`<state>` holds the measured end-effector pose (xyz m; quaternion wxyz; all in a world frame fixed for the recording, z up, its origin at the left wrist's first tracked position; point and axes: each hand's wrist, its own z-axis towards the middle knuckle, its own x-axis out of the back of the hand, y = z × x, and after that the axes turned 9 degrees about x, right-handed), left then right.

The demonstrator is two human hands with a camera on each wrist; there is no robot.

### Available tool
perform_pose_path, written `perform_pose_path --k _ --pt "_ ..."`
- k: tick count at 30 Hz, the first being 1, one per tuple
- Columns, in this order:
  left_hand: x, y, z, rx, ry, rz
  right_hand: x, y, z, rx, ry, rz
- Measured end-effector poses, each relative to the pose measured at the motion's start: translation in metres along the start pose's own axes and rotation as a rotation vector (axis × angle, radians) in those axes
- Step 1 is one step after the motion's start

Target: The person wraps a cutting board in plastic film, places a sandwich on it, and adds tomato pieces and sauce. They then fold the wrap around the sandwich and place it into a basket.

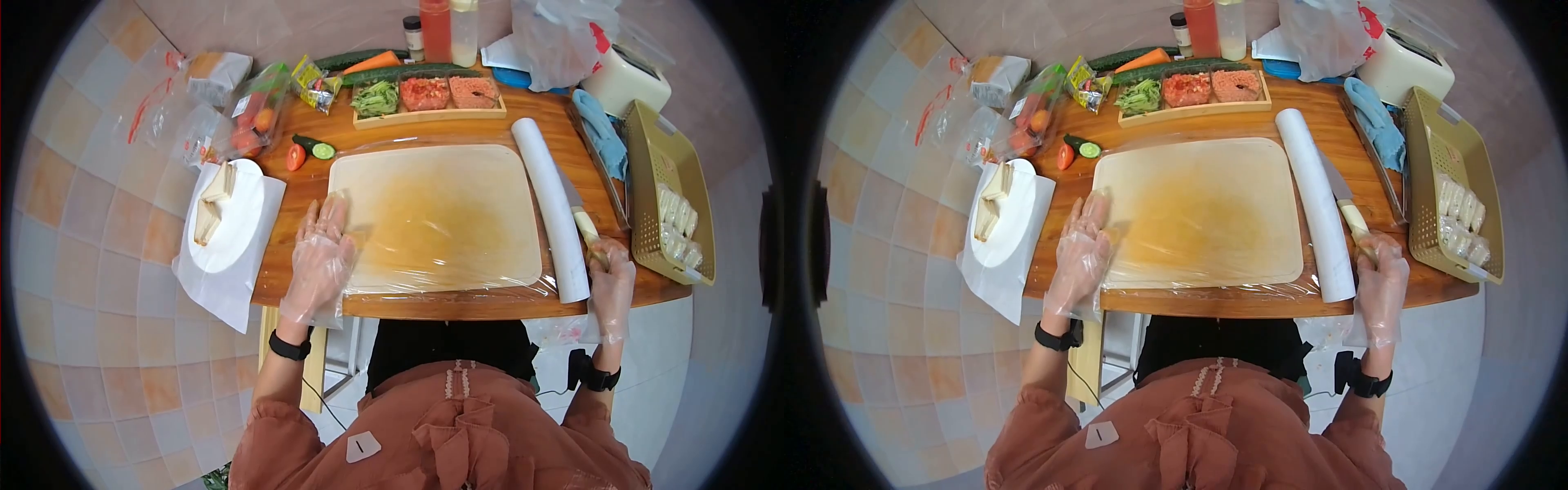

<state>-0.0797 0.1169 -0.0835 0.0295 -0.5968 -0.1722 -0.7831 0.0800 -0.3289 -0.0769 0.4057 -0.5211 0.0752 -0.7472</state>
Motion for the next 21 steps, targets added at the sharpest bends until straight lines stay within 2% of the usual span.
perform_pose_path --k 3,5,6,8,15,18,21 --pt "-0.004 -0.005 0.001 0.012 0.020 0.002 0.000 -0.009 0.003 -0.045 0.025 -0.044" --pt "-0.005 -0.006 0.001 0.010 0.041 -0.001 0.000 -0.013 0.007 -0.302 -0.005 0.026" --pt "-0.005 -0.004 0.000 0.027 0.045 0.018 -0.001 -0.013 0.007 -0.302 0.003 0.028" --pt "-0.004 -0.005 0.000 0.038 0.053 0.039 -0.002 -0.013 0.006 -0.188 0.027 -0.018" --pt "0.000 -0.004 -0.003 0.084 0.031 0.039 0.002 -0.023 0.009 -0.161 0.063 0.013" --pt "-0.001 -0.008 -0.005 0.091 0.019 0.034 0.005 -0.027 0.007 -0.244 0.025 -0.036" --pt "0.003 -0.008 -0.005 0.068 0.027 0.056 -0.001 -0.013 0.004 -0.164 0.048 -0.052"
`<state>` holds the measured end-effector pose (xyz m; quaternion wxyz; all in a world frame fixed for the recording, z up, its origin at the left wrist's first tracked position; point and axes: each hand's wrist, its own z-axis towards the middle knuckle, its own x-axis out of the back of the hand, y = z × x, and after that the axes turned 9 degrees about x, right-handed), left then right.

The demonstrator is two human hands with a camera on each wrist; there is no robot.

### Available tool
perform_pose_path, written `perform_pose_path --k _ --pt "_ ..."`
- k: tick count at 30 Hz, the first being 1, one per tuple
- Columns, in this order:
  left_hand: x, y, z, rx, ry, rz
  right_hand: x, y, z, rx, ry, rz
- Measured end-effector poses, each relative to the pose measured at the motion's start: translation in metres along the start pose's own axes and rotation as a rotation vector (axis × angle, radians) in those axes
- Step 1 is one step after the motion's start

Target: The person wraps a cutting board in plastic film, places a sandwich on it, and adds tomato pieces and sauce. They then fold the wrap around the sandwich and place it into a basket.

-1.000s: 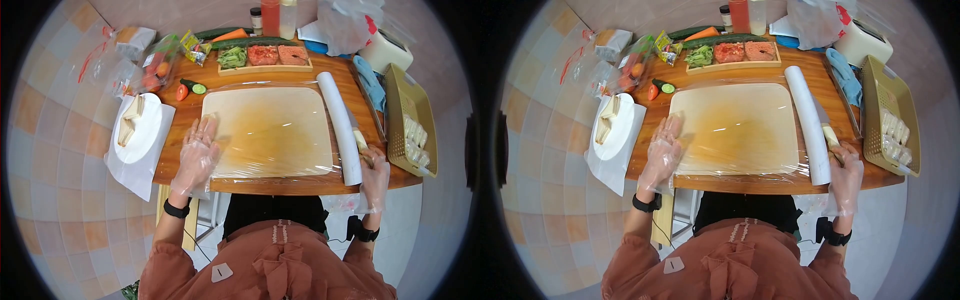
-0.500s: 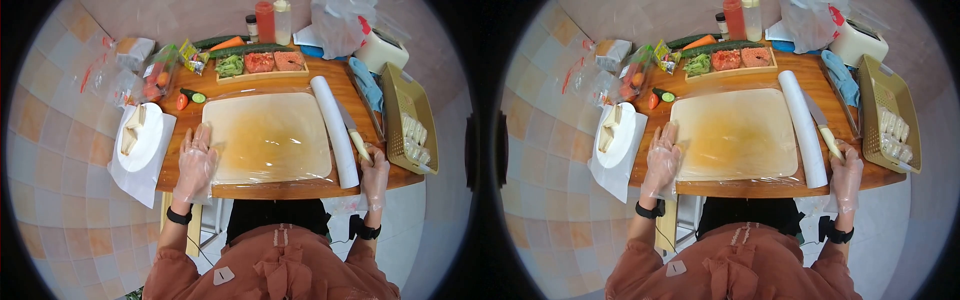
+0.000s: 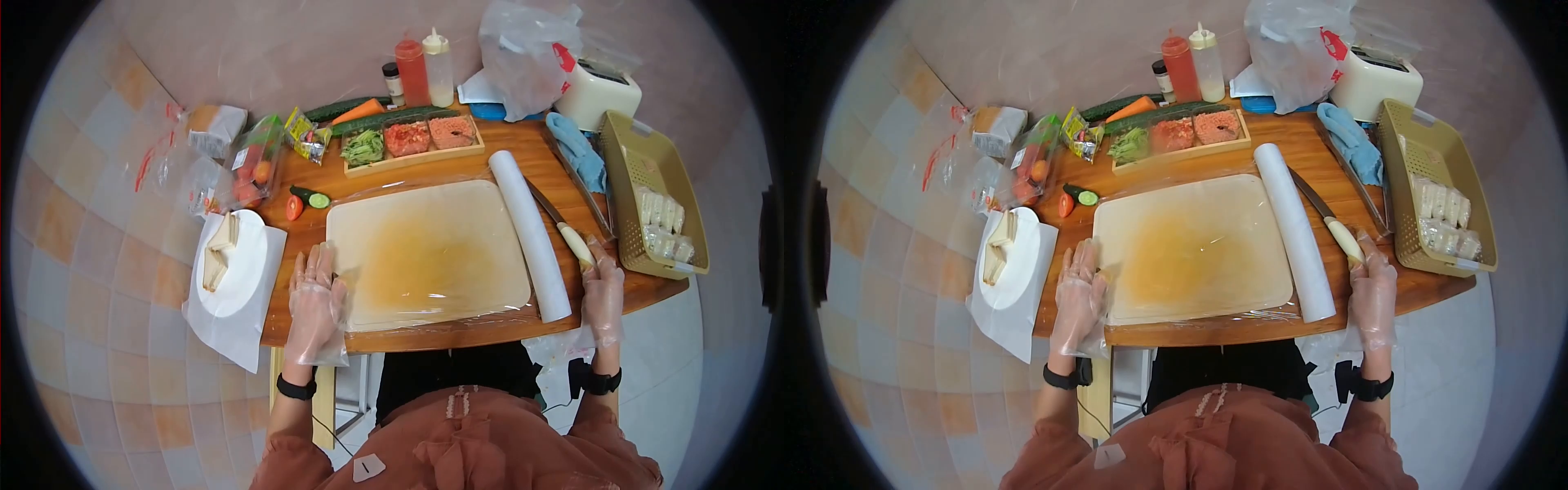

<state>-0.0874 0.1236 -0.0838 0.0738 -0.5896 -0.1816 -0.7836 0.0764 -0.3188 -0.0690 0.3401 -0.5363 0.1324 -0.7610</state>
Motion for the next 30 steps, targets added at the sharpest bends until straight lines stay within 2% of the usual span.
perform_pose_path --k 2,5,7,9,11,12,14,16,17,19,20,21,23,24,26,27,29,30 --pt "0.004 0.001 -0.002 -0.025 0.013 0.013 -0.002 0.005 0.000 0.064 0.052 0.047" --pt "0.011 0.003 -0.005 0.046 0.009 -0.043 -0.001 0.004 -0.002 0.040 0.100 0.042" --pt "0.015 0.008 -0.007 0.072 0.098 -0.107 -0.004 0.012 -0.003 0.059 0.131 0.036" --pt "0.017 0.006 -0.008 0.089 0.113 -0.094 -0.002 0.013 -0.003 0.081 0.161 0.027" --pt "0.020 0.003 -0.009 0.106 0.133 -0.080 0.003 0.003 -0.003 -0.168 0.096 0.224" --pt "0.022 0.002 -0.012 0.152 0.146 -0.084 0.003 0.005 -0.004 -0.169 0.097 0.224" --pt "0.024 -0.005 -0.015 0.194 0.159 -0.088 -0.001 0.012 -0.007 -0.223 0.178 0.496" --pt "0.026 -0.011 -0.018 0.175 0.303 0.000 -0.001 0.013 -0.007 -0.243 0.218 0.540" --pt "0.029 -0.009 -0.022 0.172 0.304 0.001 -0.001 0.013 -0.007 -0.262 0.256 0.584" --pt "0.041 0.004 -0.031 0.454 0.356 -0.343 -0.003 0.022 -0.011 -0.274 0.281 0.618" --pt "0.050 0.023 -0.033 0.444 0.485 -0.417 -0.002 0.026 -0.013 -0.286 0.304 0.651" --pt "0.055 0.032 -0.036 0.443 0.486 -0.417 -0.002 0.027 -0.014 -0.286 0.305 0.652" --pt "0.060 0.041 -0.042 0.403 0.618 -0.468 0.000 0.028 -0.015 -0.285 0.379 0.721" --pt "0.056 0.044 -0.045 0.402 0.619 -0.467 0.001 0.027 -0.016 -0.284 0.380 0.722" --pt "0.050 0.055 -0.048 0.240 0.596 -0.546 0.008 0.021 -0.016 -0.322 0.410 0.985" --pt "0.050 0.066 -0.052 0.237 0.598 -0.547 0.012 0.014 -0.017 -0.319 0.413 0.987" --pt "0.059 0.101 -0.061 0.301 0.249 -1.037 0.017 -0.011 -0.024 -0.294 0.319 1.145" --pt "0.054 0.106 -0.063 0.255 0.117 -1.022 0.015 -0.022 -0.029 -0.265 0.271 1.151"
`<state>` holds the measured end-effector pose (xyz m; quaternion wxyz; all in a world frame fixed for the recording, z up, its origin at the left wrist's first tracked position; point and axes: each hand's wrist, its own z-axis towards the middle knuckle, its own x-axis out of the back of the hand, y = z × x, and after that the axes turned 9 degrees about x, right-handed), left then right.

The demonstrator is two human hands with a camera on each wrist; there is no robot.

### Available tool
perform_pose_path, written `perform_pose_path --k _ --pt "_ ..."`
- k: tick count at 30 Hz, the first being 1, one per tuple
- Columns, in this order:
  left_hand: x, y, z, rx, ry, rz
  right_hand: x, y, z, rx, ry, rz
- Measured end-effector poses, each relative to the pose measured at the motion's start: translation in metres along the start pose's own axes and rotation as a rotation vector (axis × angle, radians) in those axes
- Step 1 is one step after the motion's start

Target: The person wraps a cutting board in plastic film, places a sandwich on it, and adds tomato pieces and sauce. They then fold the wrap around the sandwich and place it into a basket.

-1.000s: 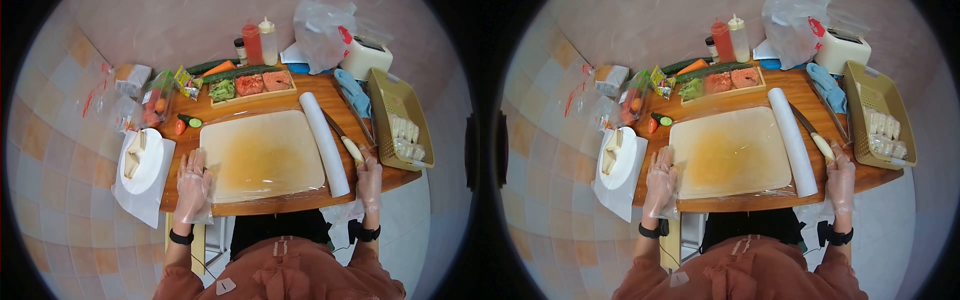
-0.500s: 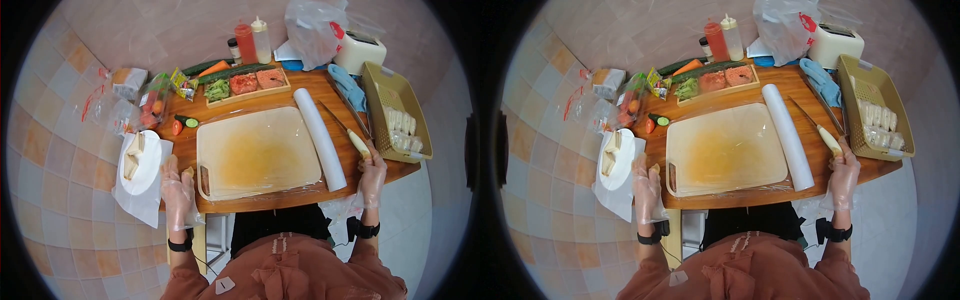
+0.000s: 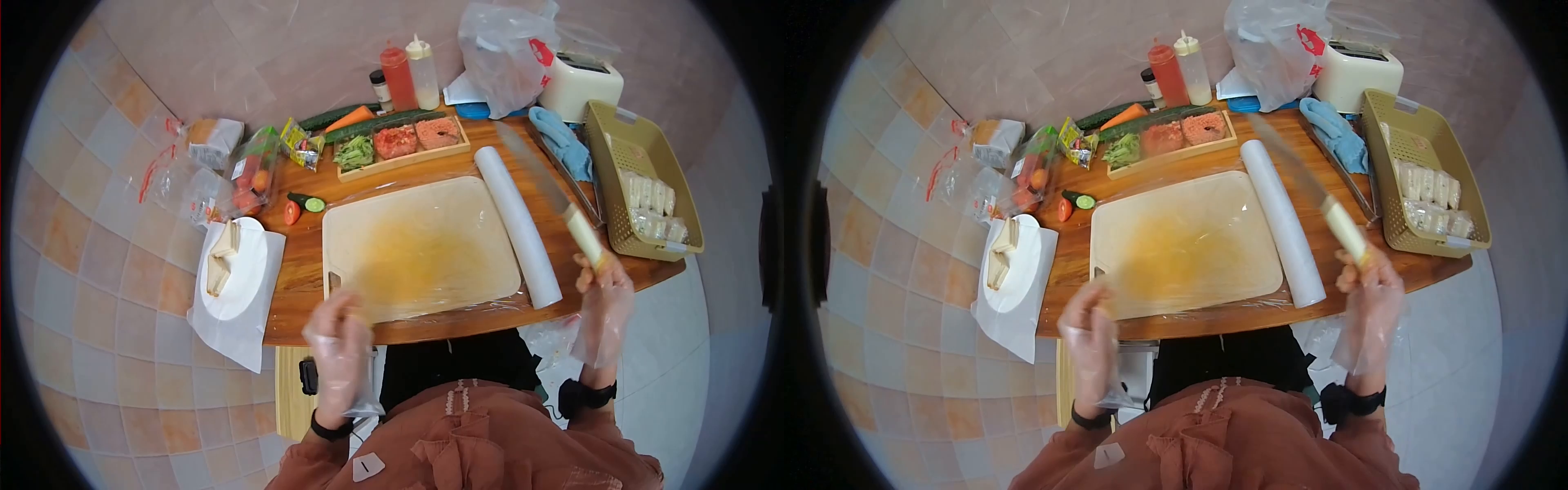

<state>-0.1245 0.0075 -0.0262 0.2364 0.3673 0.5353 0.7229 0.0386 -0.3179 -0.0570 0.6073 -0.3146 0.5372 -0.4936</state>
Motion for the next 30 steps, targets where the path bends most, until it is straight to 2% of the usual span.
perform_pose_path --k 1,3,4,6,7,8,9,11,13,17,19,21,24,25,26,27,29,30 --pt "-0.006 -0.002 -0.003 0.021 -0.128 0.033 -0.017 -0.012 -0.014 -0.018 -0.058 0.084" --pt "-0.031 0.017 -0.013 0.270 -0.360 -0.202 -0.035 -0.016 -0.039 -0.131 -0.092 0.184" --pt "-0.042 0.019 -0.016 0.271 -0.362 -0.203 -0.047 -0.019 -0.050 -0.196 -0.152 0.244" --pt "-0.061 0.022 -0.022 0.317 -0.530 -0.323 -0.065 -0.021 -0.063 -0.265 -0.208 0.303" --pt "-0.068 0.026 -0.025 0.332 -0.533 -0.319 -0.070 -0.018 -0.071 -0.398 -0.272 0.367" --pt "-0.076 0.031 -0.020 0.321 -0.626 -0.417 -0.074 -0.014 -0.074 -0.527 -0.340 0.434" --pt "-0.082 0.035 -0.016 0.307 -0.716 -0.515 -0.075 -0.012 -0.075 -0.535 -0.340 0.434" --pt "-0.087 0.042 -0.016 0.266 -0.726 -0.570 -0.078 -0.011 -0.074 -0.554 -0.435 0.424" --pt "-0.091 0.045 -0.015 0.433 -0.654 -0.691 -0.085 -0.014 -0.073 -0.558 -0.422 0.443" --pt "-0.098 0.043 -0.015 0.435 -0.547 -0.680 -0.084 -0.012 -0.077 -0.544 -0.400 0.538" --pt "-0.100 0.052 -0.018 0.506 -0.458 -0.697 -0.080 -0.010 -0.078 -0.583 -0.405 0.526" --pt "-0.096 0.052 -0.013 0.530 -0.536 -0.705 -0.077 -0.014 -0.078 -0.618 -0.393 0.512" --pt "-0.089 0.055 -0.006 0.554 -0.650 -0.756 -0.079 -0.023 -0.078 -0.581 -0.393 0.336" --pt "-0.090 0.057 -0.005 0.550 -0.675 -0.799 -0.076 -0.020 -0.079 -0.471 -0.426 0.293" --pt "-0.096 0.056 -0.007 0.491 -0.543 -0.735 -0.074 -0.016 -0.080 -0.362 -0.461 0.250" --pt "-0.098 0.054 -0.006 0.493 -0.550 -0.736 -0.072 -0.009 -0.079 -0.361 -0.455 0.246" --pt "-0.099 0.052 -0.003 0.501 -0.563 -0.741 -0.070 0.001 -0.074 0.253 -0.645 -0.084" --pt "-0.099 0.055 -0.005 0.503 -0.567 -0.743 -0.071 0.001 -0.072 0.252 -0.643 -0.089"
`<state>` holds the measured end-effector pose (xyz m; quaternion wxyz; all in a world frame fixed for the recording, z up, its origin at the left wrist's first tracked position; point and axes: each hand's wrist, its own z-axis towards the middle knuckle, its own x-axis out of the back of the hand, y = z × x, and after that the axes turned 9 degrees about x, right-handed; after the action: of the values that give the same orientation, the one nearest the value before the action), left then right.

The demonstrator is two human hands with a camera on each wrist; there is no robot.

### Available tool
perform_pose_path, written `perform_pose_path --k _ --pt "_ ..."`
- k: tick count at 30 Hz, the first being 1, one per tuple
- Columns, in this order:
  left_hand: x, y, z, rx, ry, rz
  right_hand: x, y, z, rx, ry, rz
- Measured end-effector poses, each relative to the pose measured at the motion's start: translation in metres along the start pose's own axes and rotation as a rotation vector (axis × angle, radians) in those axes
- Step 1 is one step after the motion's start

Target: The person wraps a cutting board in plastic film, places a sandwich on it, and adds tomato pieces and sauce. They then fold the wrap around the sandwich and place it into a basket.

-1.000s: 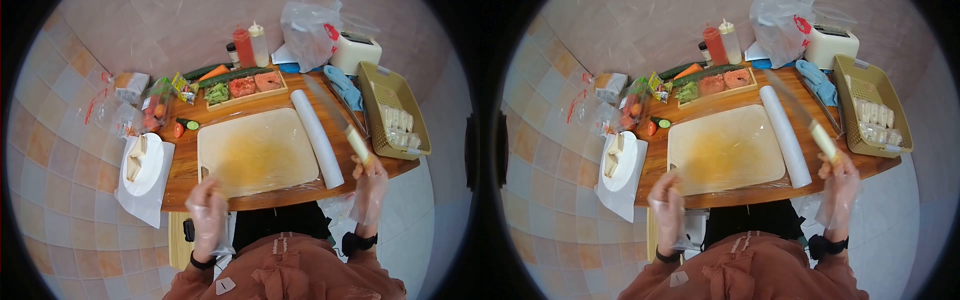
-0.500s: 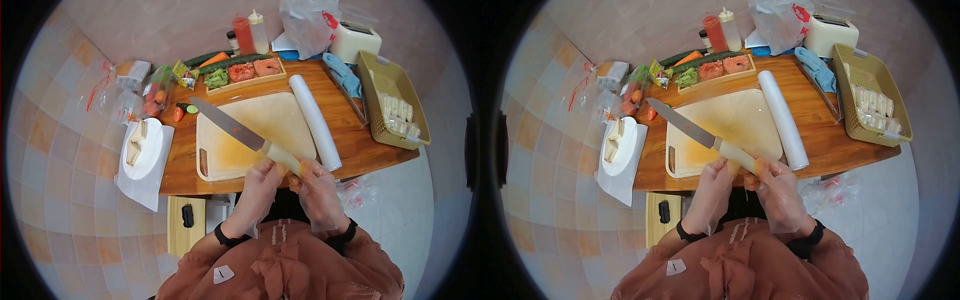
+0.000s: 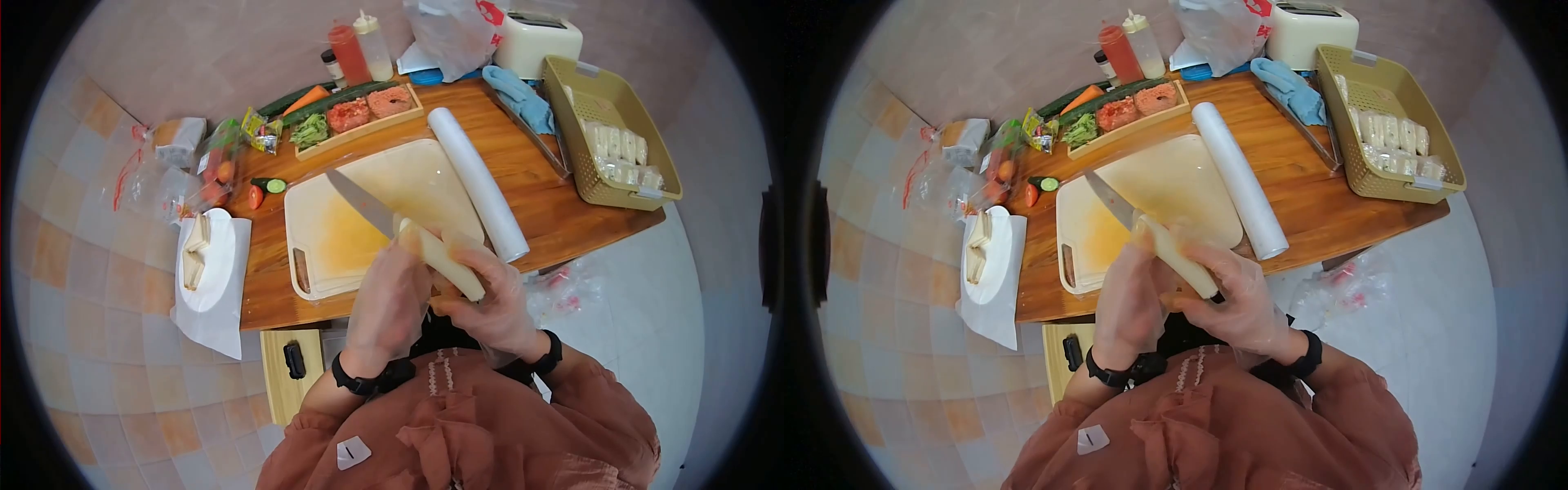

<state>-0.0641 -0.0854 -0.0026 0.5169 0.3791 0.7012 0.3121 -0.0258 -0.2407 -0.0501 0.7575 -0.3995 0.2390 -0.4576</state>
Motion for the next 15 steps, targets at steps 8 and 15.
perform_pose_path --k 8,15 --pt "-0.019 -0.002 -0.001 -0.101 -0.098 0.481 0.002 0.005 0.022 0.243 0.162 -0.270" --pt "-0.023 0.012 0.001 0.170 -0.164 0.226 0.028 -0.005 0.041 0.448 0.110 -0.351"
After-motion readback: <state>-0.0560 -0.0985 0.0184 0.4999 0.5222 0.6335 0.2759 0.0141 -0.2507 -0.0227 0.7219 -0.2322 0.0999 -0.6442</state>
